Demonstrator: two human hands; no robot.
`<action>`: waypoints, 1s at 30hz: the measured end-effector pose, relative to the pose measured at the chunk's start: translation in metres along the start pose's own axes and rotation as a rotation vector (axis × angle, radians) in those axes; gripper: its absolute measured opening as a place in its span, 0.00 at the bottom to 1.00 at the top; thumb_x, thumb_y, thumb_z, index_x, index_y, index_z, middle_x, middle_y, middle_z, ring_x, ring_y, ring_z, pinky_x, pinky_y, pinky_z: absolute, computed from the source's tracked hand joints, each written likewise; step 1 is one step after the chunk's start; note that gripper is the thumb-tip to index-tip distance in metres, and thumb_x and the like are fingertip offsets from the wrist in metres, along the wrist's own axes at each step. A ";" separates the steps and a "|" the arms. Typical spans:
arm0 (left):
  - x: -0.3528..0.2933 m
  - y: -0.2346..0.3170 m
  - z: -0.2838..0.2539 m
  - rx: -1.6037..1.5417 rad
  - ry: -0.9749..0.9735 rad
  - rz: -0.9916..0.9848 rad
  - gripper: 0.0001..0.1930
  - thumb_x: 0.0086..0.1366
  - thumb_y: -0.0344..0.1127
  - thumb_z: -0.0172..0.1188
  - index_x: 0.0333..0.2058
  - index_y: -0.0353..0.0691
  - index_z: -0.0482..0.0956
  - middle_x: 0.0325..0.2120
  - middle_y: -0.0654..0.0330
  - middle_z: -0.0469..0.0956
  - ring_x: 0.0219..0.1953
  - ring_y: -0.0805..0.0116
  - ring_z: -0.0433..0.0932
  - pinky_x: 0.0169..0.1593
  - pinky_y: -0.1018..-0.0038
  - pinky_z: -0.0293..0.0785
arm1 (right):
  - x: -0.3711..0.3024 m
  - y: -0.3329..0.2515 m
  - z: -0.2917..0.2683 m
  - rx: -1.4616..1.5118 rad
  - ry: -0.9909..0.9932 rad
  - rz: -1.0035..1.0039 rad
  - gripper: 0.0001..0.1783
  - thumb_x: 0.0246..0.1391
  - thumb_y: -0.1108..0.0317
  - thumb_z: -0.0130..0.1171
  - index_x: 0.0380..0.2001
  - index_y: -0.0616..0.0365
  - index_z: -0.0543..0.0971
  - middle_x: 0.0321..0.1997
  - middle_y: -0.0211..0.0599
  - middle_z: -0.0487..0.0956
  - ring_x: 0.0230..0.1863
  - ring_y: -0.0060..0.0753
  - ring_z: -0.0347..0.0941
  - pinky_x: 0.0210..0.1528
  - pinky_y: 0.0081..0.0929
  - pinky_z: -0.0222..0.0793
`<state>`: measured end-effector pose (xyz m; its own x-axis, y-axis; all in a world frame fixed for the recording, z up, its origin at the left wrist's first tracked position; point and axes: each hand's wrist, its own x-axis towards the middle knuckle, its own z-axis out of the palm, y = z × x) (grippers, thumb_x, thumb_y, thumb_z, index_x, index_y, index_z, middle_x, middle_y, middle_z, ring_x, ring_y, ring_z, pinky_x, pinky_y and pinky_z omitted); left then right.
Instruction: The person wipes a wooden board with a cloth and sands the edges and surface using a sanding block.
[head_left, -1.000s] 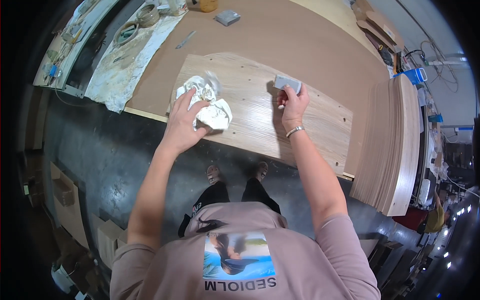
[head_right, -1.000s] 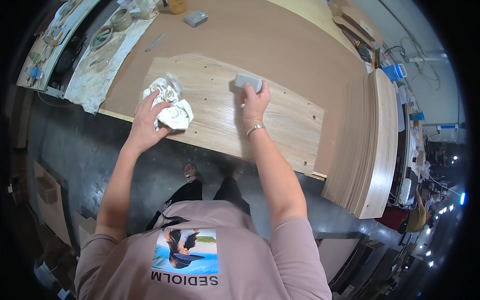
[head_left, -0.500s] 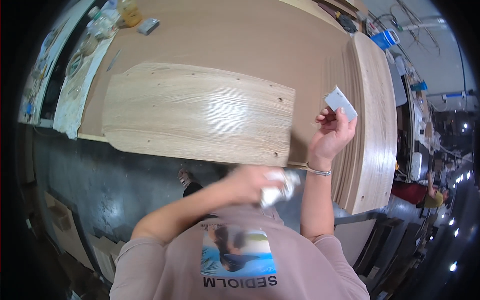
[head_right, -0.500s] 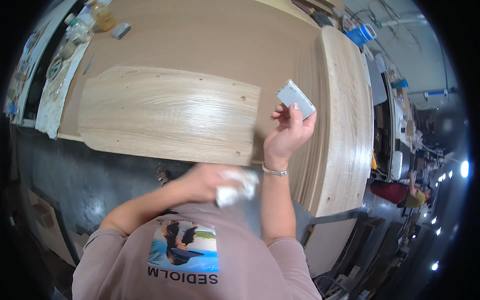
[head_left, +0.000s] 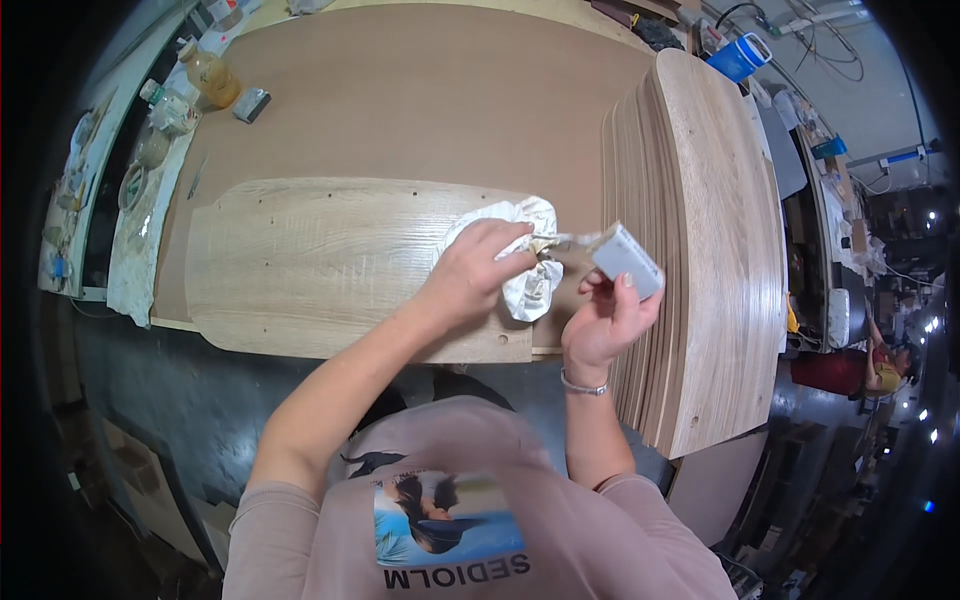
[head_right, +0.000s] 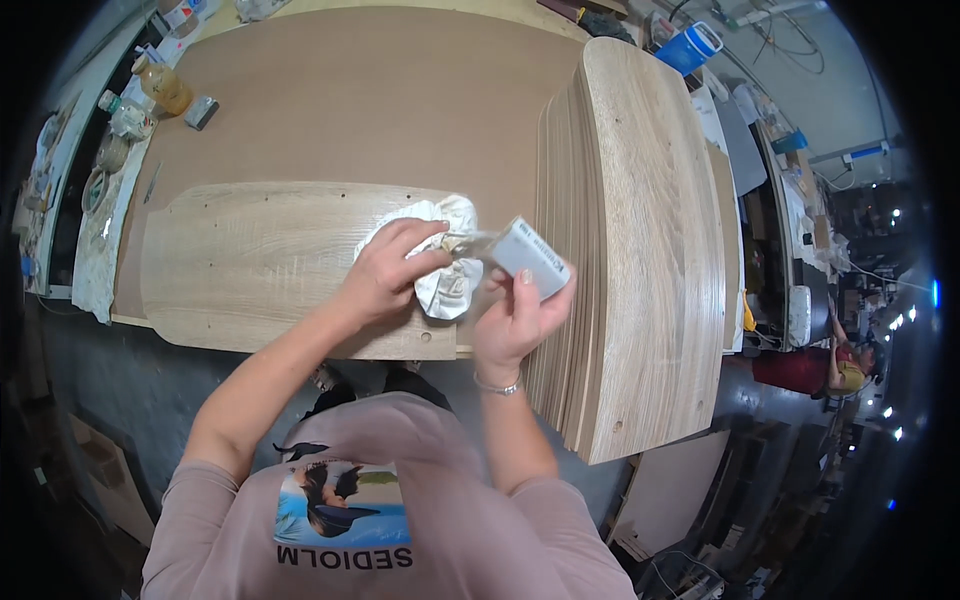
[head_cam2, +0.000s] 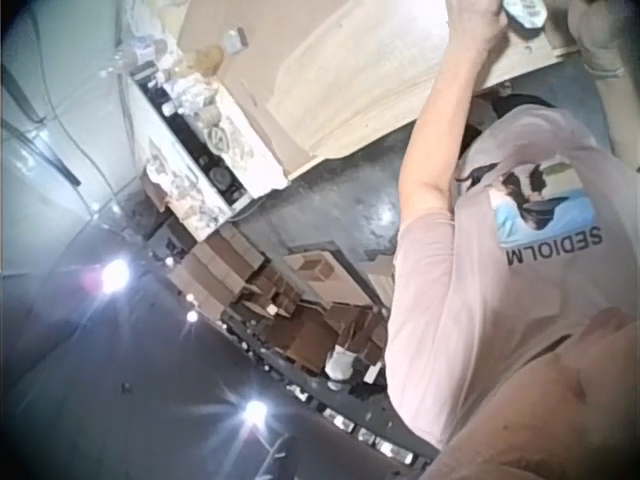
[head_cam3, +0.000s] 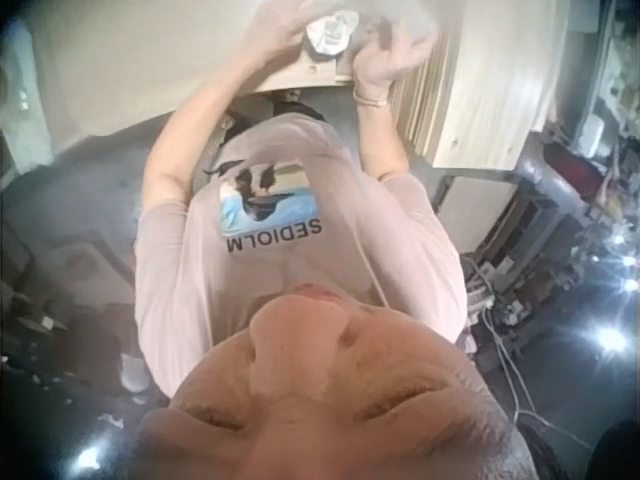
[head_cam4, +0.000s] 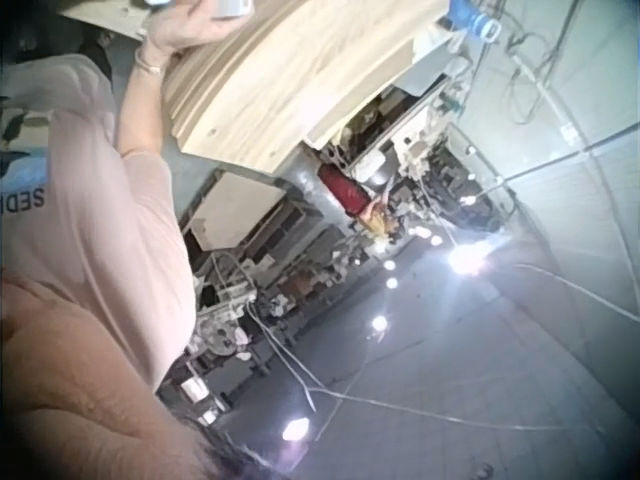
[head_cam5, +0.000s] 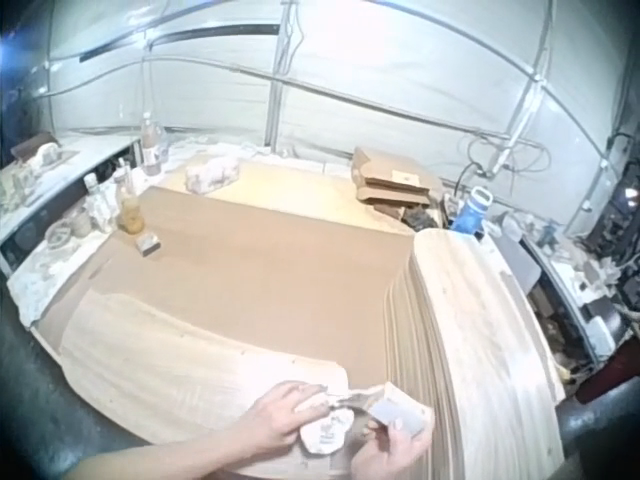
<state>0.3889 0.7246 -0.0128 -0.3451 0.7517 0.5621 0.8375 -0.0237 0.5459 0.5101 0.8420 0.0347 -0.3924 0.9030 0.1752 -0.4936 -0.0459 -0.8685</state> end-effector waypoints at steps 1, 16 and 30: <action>0.004 -0.009 -0.001 -0.008 -0.013 0.013 0.21 0.45 0.20 0.60 0.41 0.43 0.81 0.52 0.52 0.76 0.52 0.48 0.75 0.55 0.55 0.72 | -0.003 0.002 -0.001 0.009 -0.027 0.027 0.13 0.57 0.70 0.53 0.43 0.64 0.67 0.36 0.40 0.75 0.30 0.26 0.72 0.31 0.22 0.71; -0.194 -0.065 -0.183 0.386 0.026 -0.618 0.13 0.50 0.28 0.63 0.37 0.39 0.82 0.38 0.49 0.81 0.41 0.49 0.80 0.45 0.63 0.75 | -0.031 0.034 0.015 -0.243 -0.168 0.167 0.17 0.55 0.77 0.57 0.48 0.64 0.70 0.42 0.36 0.76 0.40 0.22 0.73 0.44 0.23 0.73; -0.189 0.000 -0.275 0.221 0.199 -0.492 0.26 0.49 0.42 0.70 0.50 0.46 0.82 0.27 0.59 0.81 0.27 0.55 0.80 0.32 0.64 0.75 | -0.178 0.062 0.217 -0.632 -1.116 -0.316 0.20 0.37 0.77 0.61 0.39 0.61 0.78 0.31 0.41 0.73 0.29 0.44 0.74 0.31 0.34 0.72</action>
<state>0.3377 0.4016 0.0515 -0.7721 0.4999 0.3924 0.6190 0.4518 0.6425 0.3814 0.5854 0.0505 -0.9026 -0.0108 0.4304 -0.3559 0.5813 -0.7317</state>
